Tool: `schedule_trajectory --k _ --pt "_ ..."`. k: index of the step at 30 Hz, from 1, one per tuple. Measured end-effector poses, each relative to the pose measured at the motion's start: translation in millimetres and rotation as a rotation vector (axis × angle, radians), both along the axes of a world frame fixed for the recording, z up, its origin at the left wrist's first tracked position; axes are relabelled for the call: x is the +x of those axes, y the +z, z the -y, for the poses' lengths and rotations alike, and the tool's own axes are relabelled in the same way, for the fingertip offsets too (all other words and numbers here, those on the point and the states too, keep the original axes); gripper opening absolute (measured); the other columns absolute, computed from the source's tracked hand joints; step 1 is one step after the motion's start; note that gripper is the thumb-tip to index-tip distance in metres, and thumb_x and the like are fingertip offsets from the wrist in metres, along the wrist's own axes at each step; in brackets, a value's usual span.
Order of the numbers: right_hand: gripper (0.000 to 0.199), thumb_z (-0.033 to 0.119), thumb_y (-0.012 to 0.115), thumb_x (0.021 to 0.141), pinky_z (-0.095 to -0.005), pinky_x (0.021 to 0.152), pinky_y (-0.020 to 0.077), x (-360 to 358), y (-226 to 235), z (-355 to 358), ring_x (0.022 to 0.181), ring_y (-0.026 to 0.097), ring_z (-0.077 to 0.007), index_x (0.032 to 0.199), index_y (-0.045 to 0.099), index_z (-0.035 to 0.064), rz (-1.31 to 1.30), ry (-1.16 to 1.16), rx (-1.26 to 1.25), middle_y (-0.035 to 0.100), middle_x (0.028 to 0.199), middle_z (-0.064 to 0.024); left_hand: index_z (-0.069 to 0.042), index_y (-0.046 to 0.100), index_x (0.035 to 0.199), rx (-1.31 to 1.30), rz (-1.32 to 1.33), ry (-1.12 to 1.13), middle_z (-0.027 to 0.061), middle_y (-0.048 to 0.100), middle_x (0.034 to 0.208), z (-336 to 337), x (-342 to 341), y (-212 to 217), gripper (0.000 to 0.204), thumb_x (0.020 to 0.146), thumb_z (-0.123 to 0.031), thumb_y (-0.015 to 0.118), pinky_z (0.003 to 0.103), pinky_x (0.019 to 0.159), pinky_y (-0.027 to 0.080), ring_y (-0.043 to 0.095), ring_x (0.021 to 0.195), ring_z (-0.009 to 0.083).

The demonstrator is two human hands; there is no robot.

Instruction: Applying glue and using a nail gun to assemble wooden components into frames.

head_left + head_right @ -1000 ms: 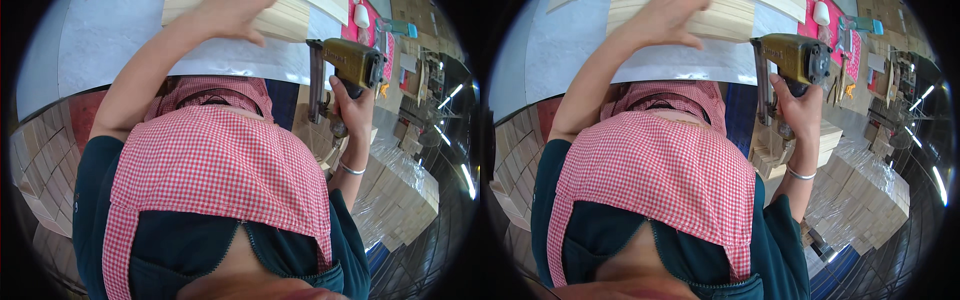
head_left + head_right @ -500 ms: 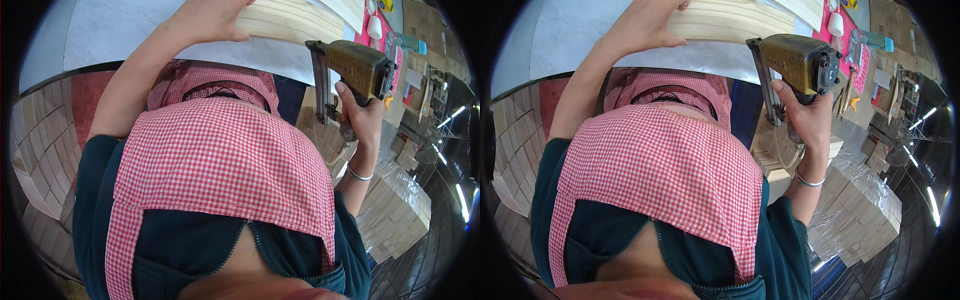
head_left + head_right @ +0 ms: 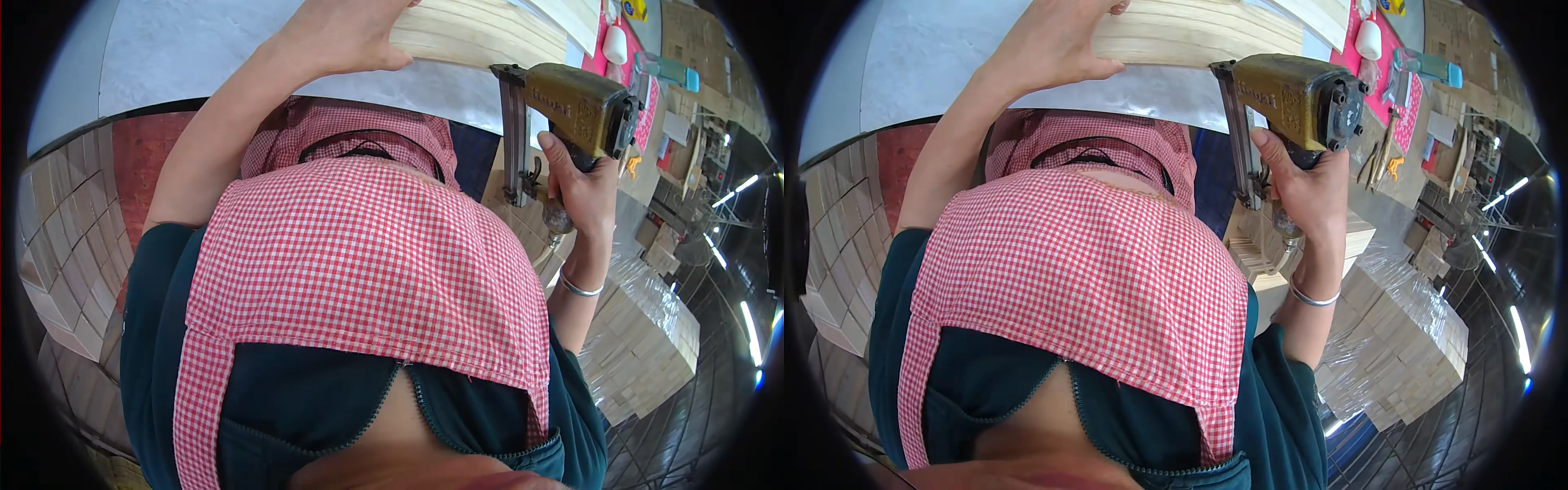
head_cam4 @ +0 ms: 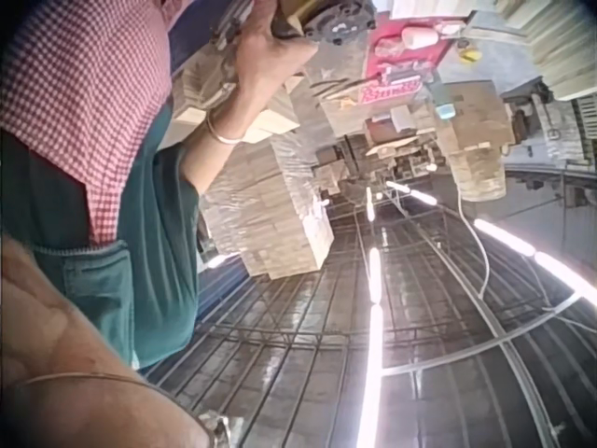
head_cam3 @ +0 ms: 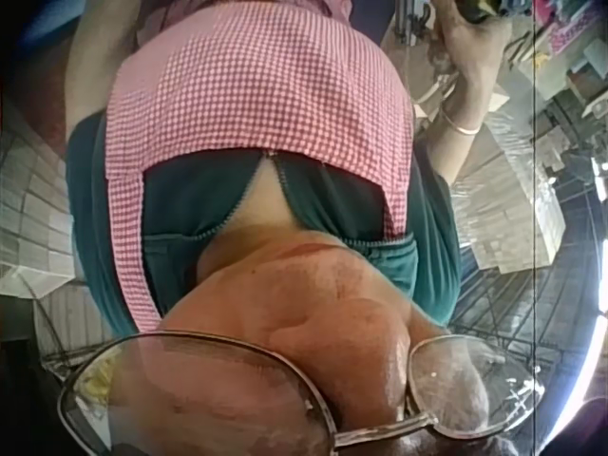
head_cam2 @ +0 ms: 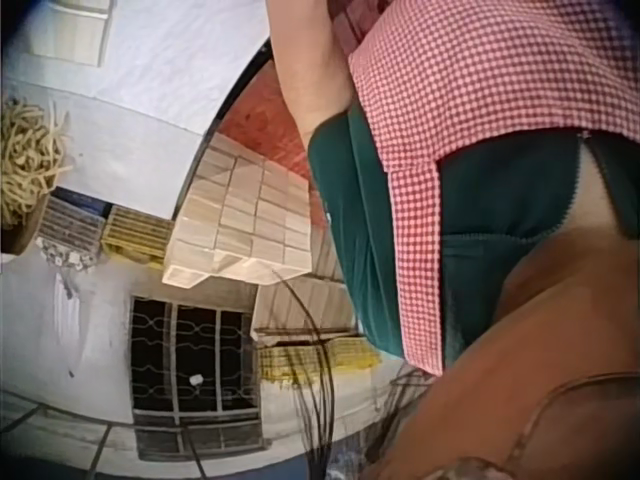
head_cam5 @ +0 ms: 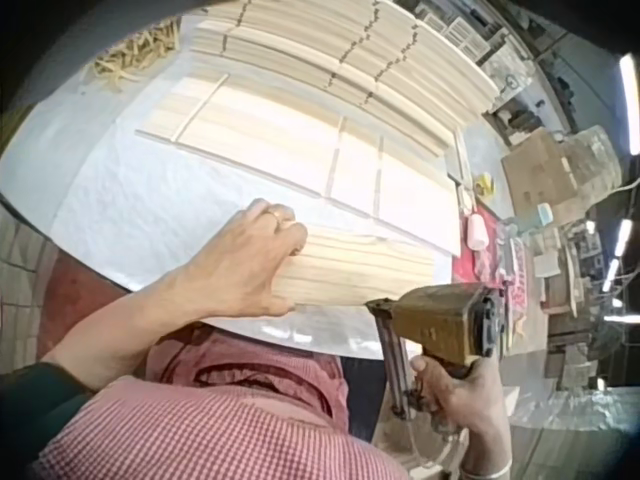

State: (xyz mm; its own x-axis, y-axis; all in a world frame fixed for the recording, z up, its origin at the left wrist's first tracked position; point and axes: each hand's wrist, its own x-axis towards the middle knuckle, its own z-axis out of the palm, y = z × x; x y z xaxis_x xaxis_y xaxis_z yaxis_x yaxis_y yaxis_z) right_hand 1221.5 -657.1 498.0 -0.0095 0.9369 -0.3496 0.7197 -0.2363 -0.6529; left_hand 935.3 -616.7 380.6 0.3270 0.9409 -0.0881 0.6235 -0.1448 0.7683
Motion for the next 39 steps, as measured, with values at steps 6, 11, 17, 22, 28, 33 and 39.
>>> schedule_trajectory --k 6,11,17,22,28,33,39 --pt "0.023 0.016 0.081 0.087 -0.0224 0.039 0.0363 -6.2 7.7 -5.6 0.043 0.047 -0.0087 0.095 0.068 -0.0008 0.099 0.102 0.057 0.059 0.061 -0.0022 -0.003 0.054 0.103 -0.210 0.006 -0.023 0.0187 0.053 0.112 0.3 -10.8 6.4 0.055 0.063 -0.025 0.085 0.043 0.099 0.043 0.049 0.110 0.0357" --pt "0.033 0.013 0.085 0.081 -0.0249 0.048 0.0464 -23.5 11.2 -0.7 0.054 0.058 -0.0125 0.103 0.068 -0.0034 0.040 0.081 0.035 0.069 0.074 -0.0066 -0.004 0.050 0.109 -0.217 0.098 -0.055 0.0209 0.048 0.123 6.7 -38.6 -7.5 0.057 0.066 -0.023 0.082 0.045 0.105 0.040 0.046 0.117 0.0387" --pt "0.036 0.014 0.086 0.080 -0.0269 0.061 0.0549 -60.0 0.3 8.8 0.071 0.069 -0.0186 0.106 0.068 -0.0037 0.000 0.191 0.018 0.074 0.090 -0.0120 -0.004 0.045 0.114 -0.207 0.309 -0.050 0.0216 0.041 0.131 15.7 -48.8 -23.1 0.059 0.068 -0.021 0.078 0.046 0.107 0.039 0.044 0.121 0.0401" --pt "0.038 0.015 0.085 0.080 -0.0275 0.065 0.0566 -76.2 -1.4 10.5 0.078 0.072 -0.0210 0.108 0.068 -0.0038 -0.006 0.243 -0.034 0.075 0.097 -0.0138 -0.005 0.043 0.115 -0.169 0.348 -0.060 0.0211 0.040 0.131 15.4 -46.8 -29.4 0.061 0.068 -0.022 0.078 0.046 0.103 0.042 0.045 0.119 0.0394" --pt "0.038 0.014 0.085 0.081 -0.0280 0.065 0.0568 -81.4 -3.5 13.5 0.077 0.072 -0.0217 0.109 0.068 -0.0035 -0.058 0.227 -0.040 0.075 0.095 -0.0132 -0.004 0.043 0.115 -0.099 0.320 -0.056 0.0209 0.040 0.132 14.7 -45.3 -37.1 0.064 0.066 -0.024 0.079 0.046 0.100 0.044 0.046 0.118 0.0390" --pt "0.039 0.014 0.084 0.082 -0.0294 0.067 0.0574 -88.1 -3.9 22.9 0.078 0.072 -0.0223 0.112 0.067 -0.0030 -0.039 0.071 -0.102 0.074 0.096 -0.0133 -0.005 0.041 0.115 -0.095 0.348 -0.069 0.0208 0.038 0.133 9.6 -43.9 -43.1 0.065 0.066 -0.024 0.079 0.046 0.100 0.044 0.046 0.119 0.0386" --pt "0.039 0.013 0.082 0.083 -0.0313 0.071 0.0580 -87.1 -4.6 26.5 0.083 0.071 -0.0229 0.115 0.065 -0.0028 -0.069 0.124 -0.036 0.073 0.100 -0.0143 -0.001 0.049 0.115 0.449 0.367 -0.040 0.0216 0.048 0.128 6.8 -41.5 -62.0 0.055 0.073 -0.024 0.076 0.040 0.095 0.047 0.053 0.111 0.0332"
